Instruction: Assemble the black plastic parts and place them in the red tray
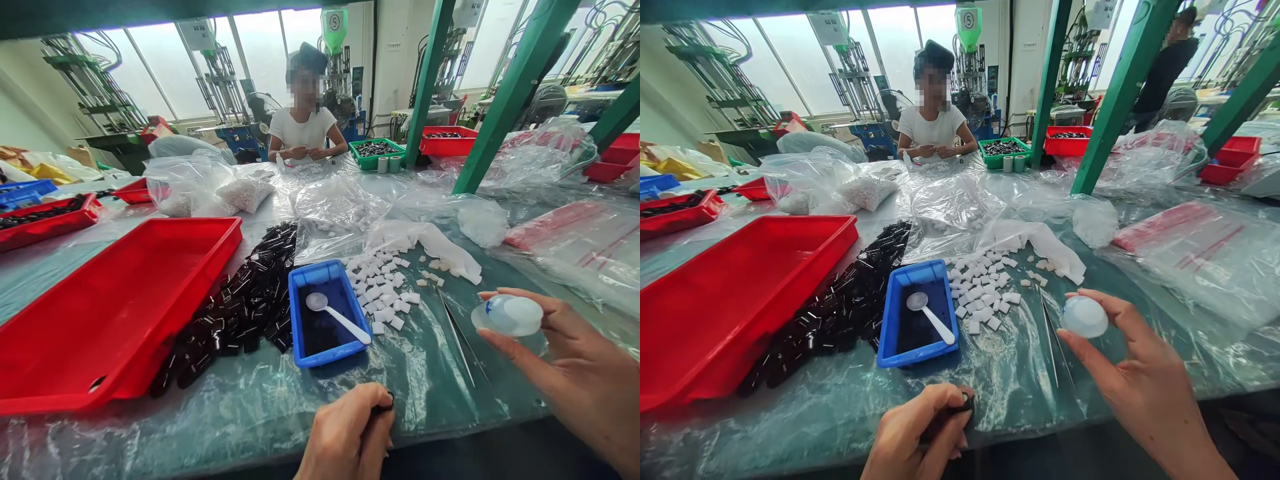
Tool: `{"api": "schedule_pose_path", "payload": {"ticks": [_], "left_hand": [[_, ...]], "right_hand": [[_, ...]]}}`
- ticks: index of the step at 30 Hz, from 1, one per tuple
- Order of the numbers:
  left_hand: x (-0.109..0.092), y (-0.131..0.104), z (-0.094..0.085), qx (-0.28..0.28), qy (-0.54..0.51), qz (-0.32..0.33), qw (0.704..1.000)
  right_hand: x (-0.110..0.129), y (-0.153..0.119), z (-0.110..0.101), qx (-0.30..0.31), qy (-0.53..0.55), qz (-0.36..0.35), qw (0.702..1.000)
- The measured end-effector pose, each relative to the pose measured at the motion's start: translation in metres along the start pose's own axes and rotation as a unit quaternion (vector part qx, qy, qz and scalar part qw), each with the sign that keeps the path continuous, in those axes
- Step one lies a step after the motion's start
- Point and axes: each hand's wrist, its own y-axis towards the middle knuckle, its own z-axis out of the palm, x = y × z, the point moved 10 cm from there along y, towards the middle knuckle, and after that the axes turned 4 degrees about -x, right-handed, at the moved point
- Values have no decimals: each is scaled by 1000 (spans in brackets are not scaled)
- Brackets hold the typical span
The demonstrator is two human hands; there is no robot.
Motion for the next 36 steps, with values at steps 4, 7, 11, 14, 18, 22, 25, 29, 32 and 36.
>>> {"api": "schedule_pose_path", "payload": {"ticks": [4, 7, 11, 14, 18, 22, 25, 29, 32, 36], "left_hand": [[1, 0, 1, 4, 2, -5, 1000], [2, 0, 2, 1, -7, -25, 1000], [7, 1, 1, -19, -51, -67, 996], [9, 1, 1, -16, -60, -79, 995], [13, 2, 4, 20, -50, -82, 995], [11, 5, 6, 41, -50, -67, 996], [12, 4, 7, 47, -46, -70, 995], [17, 3, 7, 53, -39, -93, 993], [16, 3, 8, 55, -50, -100, 992], [14, 5, 8, 52, -68, -98, 992]], "right_hand": [[57, -9, -1, 27, 15, -157, 987], [87, -19, -1, 23, 58, -258, 964], [109, -30, 8, 43, 72, -324, 942], [116, -34, 11, 27, 89, -326, 941], [114, -37, 14, 9, 101, -306, 946], [111, -46, 22, 23, 65, -357, 931], [111, -52, 26, 40, 44, -397, 916], [113, -49, 22, 43, 53, -367, 928], [120, -48, 17, 43, 55, -357, 932], [126, -47, 11, 40, 60, -361, 930]]}}
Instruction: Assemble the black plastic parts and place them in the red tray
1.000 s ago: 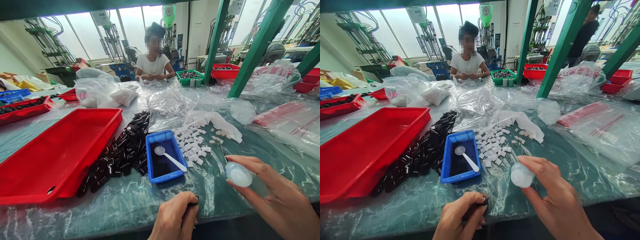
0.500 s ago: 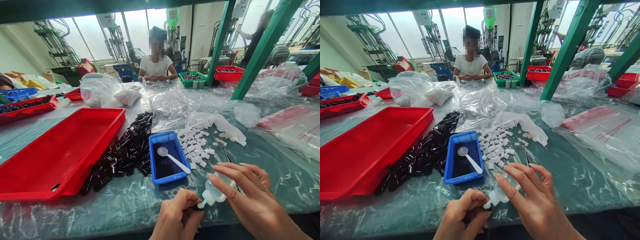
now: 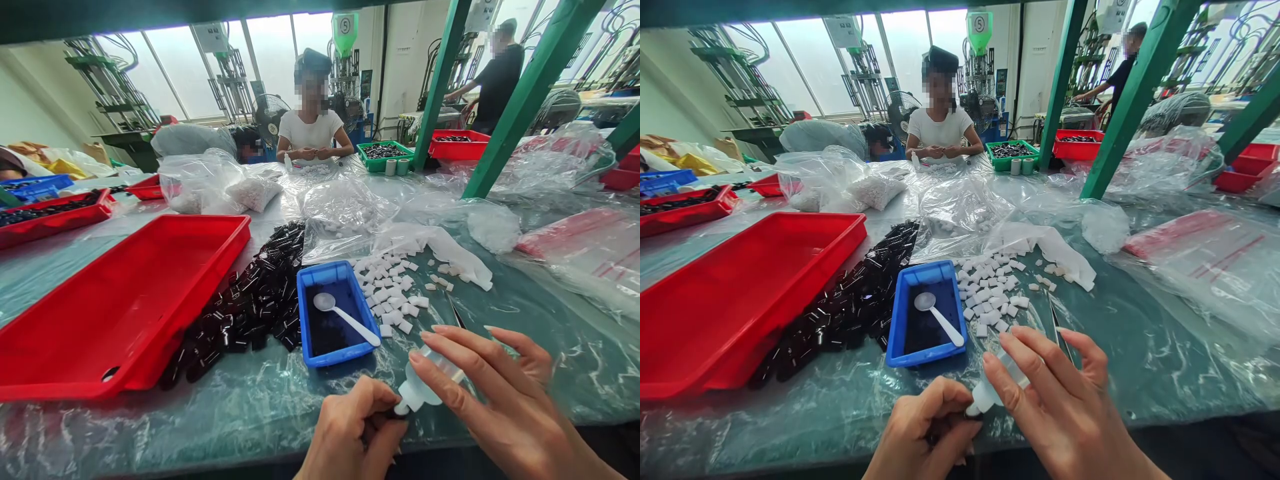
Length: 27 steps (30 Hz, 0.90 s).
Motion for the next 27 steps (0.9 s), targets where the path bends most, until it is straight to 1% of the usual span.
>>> {"api": "schedule_pose_path", "payload": {"ticks": [6, 14, 19, 24, 27], "left_hand": [[0, -1, -1, -4, 0, 9, 1000], [3, 0, -2, -8, 9, -13, 1000], [0, -1, -2, -3, 19, -5, 1000], [4, -1, -1, -6, 4, -16, 1000], [2, -1, 0, -5, -2, -8, 1000]], "right_hand": [[0, 0, -3, 0, -3, -7, 1000], [-1, -2, -6, 23, -16, -10, 1000], [2, -2, -5, 32, -39, -27, 998], [3, 0, -5, 19, -42, -26, 999], [5, 1, -4, 11, -44, -29, 999]]}}
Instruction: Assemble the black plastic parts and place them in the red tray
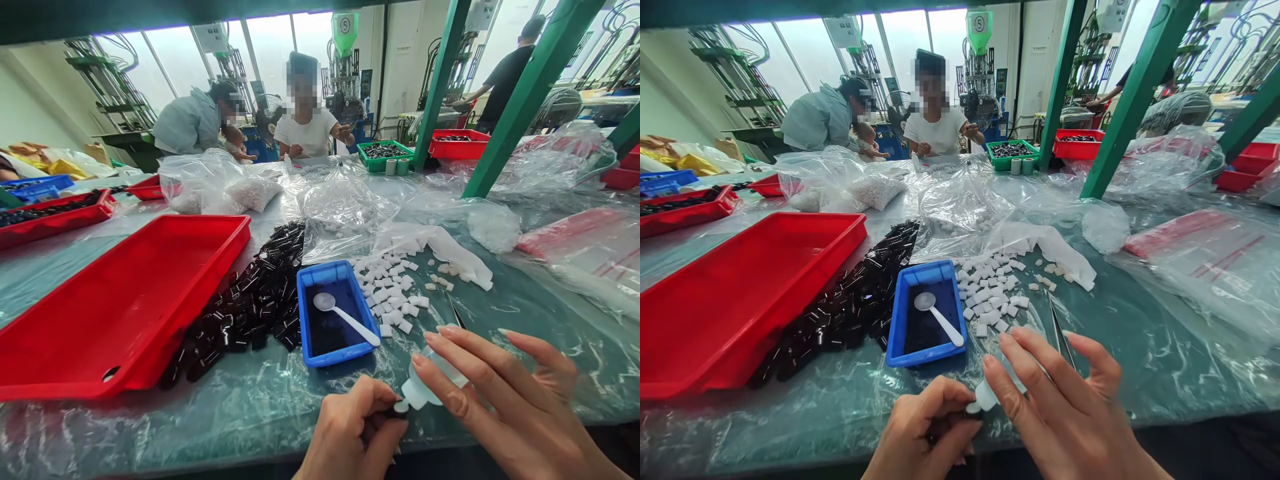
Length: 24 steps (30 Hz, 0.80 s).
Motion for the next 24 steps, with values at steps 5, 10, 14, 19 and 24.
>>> {"api": "schedule_pose_path", "payload": {"ticks": [5, 10, 14, 19, 24], "left_hand": [[-2, 1, 0, 4, 0, 13, 1000], [1, 0, 2, 11, -2, -2, 1000], [2, 0, 1, 6, 1, -4, 1000], [1, 1, 0, 5, -5, -5, 1000], [-6, 3, 0, 5, -12, 7, 1000]], "right_hand": [[1, 0, 2, -12, 3, 4, 1000], [5, 1, 3, -19, -2, -14, 1000], [7, 3, 1, -28, 4, -25, 999], [10, 7, 1, -10, -23, -53, 998], [15, 14, -3, -38, -24, -68, 997]]}}
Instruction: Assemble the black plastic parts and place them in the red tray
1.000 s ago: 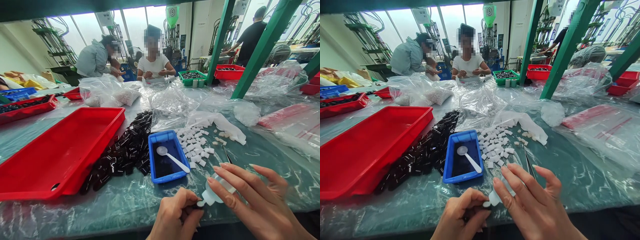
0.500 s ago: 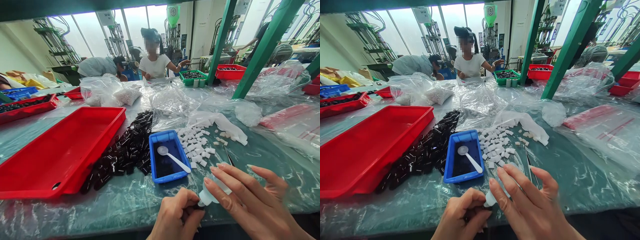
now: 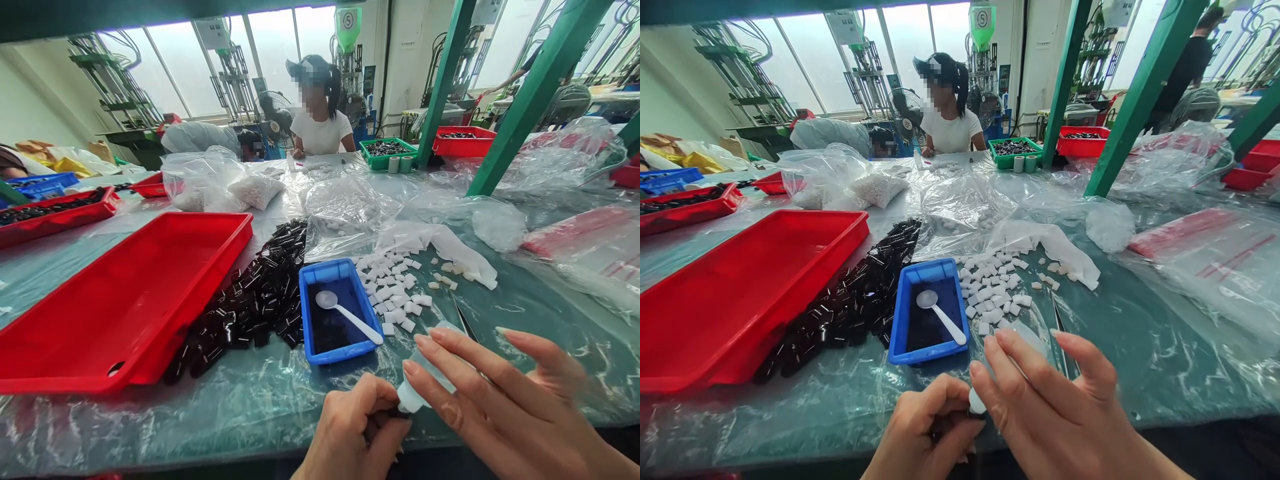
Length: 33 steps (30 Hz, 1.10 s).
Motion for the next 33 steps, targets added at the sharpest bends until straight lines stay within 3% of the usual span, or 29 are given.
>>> {"api": "schedule_pose_path", "payload": {"ticks": [5, 10, 15, 17, 23, 33], "left_hand": [[0, -1, 2, 7, -7, 11, 1000], [3, -2, 2, 9, 7, 14, 1000], [5, -2, 2, 11, 4, -6, 1000], [5, -2, 1, 9, 3, -16, 1000], [8, -2, 0, 13, 6, -47, 999], [1, 1, 1, 20, -6, -31, 999]], "right_hand": [[4, 4, -4, -40, -3, 15, 999], [2, -1, -3, -11, -4, -5, 1000], [7, -11, 5, 53, -55, -138, 987], [7, -14, 6, 60, -58, -153, 985], [-10, -12, 2, 28, 2, 14, 1000], [-1, 7, 0, 5, 14, 5, 1000]]}}
